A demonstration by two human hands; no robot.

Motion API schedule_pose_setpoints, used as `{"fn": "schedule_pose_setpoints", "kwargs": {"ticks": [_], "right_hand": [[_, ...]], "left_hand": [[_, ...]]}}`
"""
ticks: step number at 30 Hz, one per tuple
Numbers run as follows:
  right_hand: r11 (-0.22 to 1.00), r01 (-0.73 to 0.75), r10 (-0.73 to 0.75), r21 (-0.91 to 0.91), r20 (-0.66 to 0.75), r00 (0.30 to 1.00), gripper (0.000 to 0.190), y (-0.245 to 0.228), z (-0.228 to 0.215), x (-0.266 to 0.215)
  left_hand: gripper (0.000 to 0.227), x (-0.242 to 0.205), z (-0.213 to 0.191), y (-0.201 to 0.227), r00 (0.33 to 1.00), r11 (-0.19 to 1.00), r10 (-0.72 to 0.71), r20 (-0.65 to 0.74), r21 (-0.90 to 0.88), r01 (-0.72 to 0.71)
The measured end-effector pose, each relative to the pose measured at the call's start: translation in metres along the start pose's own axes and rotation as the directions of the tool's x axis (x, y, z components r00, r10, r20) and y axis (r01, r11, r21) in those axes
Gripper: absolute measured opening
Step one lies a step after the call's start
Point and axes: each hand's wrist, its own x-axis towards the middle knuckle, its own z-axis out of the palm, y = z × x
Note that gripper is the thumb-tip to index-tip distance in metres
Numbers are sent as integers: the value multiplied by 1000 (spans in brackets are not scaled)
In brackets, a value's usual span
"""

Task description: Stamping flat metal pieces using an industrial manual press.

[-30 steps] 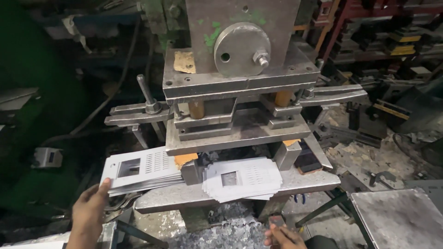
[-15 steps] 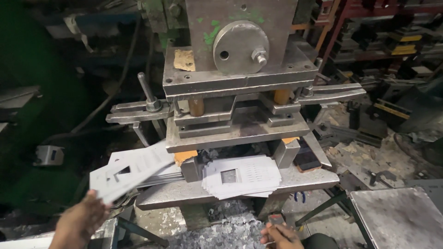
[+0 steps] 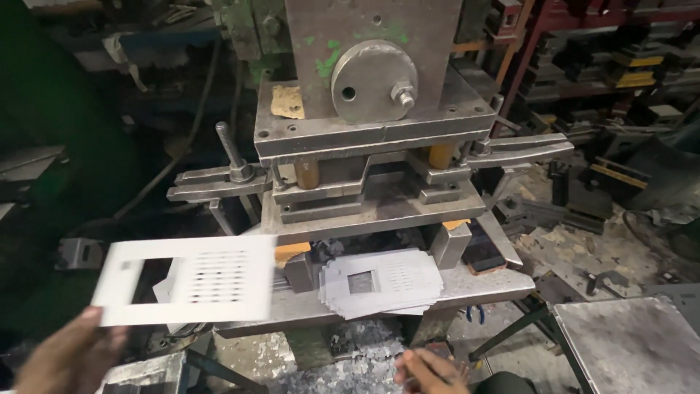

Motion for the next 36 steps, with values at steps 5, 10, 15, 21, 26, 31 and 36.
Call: {"fn": "schedule_pose_setpoints", "kwargs": {"ticks": [5, 10, 15, 21, 26, 31, 36], "right_hand": [[989, 133, -141, 58, 169, 975, 30, -131, 103, -82], [902, 346, -361, 257, 14, 932, 28, -214, 149, -99], [867, 404, -371, 292, -163, 914, 26, -251, 143, -46], [924, 364, -346, 117, -152, 926, 23, -320, 132, 34], [933, 357, -348, 41, -142, 927, 22, -343, 117, 67], [916, 367, -339, 161, -175, 924, 16, -339, 117, 54], [901, 191, -118, 390, -204, 972, 21, -346, 105, 77]], "left_hand": [[51, -98, 129, 22, 956, 988, -65, 288, -118, 102], [40, -126, 229, 6, 870, 942, 29, 492, -305, 141], [42, -116, 279, 2, 828, 867, 114, 548, -462, 186], [33, -127, 279, 35, 765, 835, 124, 632, -483, 263], [30, -111, 245, 42, 872, 954, 63, 485, -286, 90], [34, -32, 197, 9, 884, 908, 420, 205, -87, -411], [76, 18, 171, -10, 780, 370, 269, 565, 687, -625]]}}
